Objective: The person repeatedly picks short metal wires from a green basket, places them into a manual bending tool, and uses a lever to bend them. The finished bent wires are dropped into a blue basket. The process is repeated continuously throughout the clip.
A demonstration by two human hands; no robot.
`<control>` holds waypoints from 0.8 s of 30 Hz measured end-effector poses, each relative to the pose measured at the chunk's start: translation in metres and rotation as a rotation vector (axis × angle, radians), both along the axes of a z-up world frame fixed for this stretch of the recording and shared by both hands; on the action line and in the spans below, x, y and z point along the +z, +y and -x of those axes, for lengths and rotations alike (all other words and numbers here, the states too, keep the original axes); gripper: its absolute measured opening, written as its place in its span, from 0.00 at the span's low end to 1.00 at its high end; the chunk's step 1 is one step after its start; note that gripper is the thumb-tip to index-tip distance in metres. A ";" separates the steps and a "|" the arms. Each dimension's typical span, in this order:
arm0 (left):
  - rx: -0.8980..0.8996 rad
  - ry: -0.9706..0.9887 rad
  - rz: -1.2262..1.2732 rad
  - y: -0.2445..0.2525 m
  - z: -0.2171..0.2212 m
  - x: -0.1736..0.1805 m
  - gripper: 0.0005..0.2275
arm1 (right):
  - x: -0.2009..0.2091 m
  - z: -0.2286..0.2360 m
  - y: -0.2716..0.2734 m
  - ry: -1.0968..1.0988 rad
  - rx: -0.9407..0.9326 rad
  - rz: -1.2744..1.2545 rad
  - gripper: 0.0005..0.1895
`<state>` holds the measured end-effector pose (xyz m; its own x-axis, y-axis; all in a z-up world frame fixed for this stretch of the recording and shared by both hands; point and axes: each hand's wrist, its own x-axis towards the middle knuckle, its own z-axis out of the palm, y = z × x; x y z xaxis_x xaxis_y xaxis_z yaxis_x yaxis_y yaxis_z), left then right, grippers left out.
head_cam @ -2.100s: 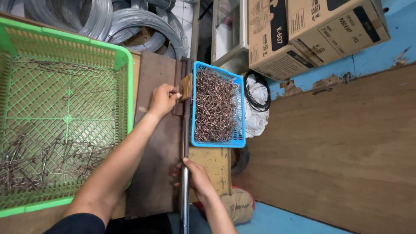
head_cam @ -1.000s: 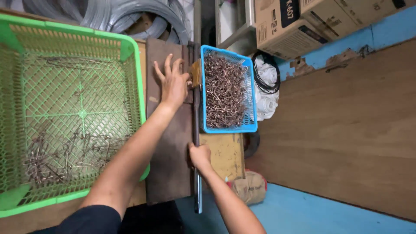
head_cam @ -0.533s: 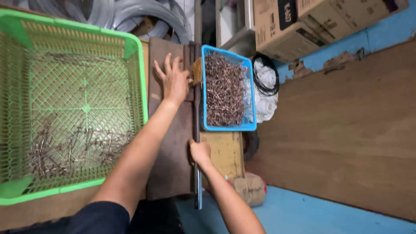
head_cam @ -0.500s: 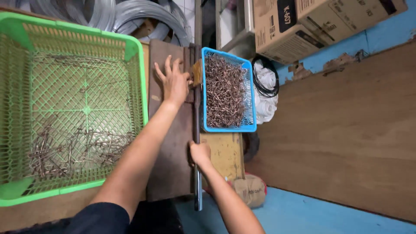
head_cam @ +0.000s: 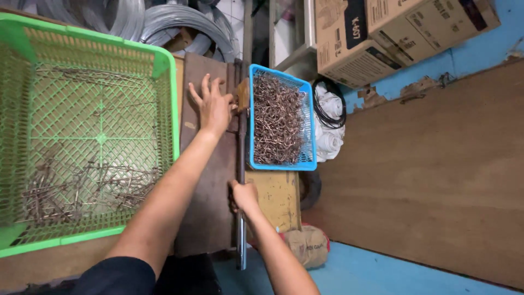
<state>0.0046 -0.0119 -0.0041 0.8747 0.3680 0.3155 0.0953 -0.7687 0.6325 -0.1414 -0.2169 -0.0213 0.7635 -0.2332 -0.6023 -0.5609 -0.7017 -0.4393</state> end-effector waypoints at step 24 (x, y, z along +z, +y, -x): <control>-0.150 0.028 0.130 0.008 0.022 -0.010 0.03 | 0.155 -0.018 -0.011 0.266 -0.047 -0.879 0.41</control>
<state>-0.0172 -0.0041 -0.0140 0.9305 0.2690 0.2486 0.0048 -0.6876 0.7261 -0.1230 -0.2279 0.1339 0.5754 0.3647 -0.7320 -0.7394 -0.1504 -0.6562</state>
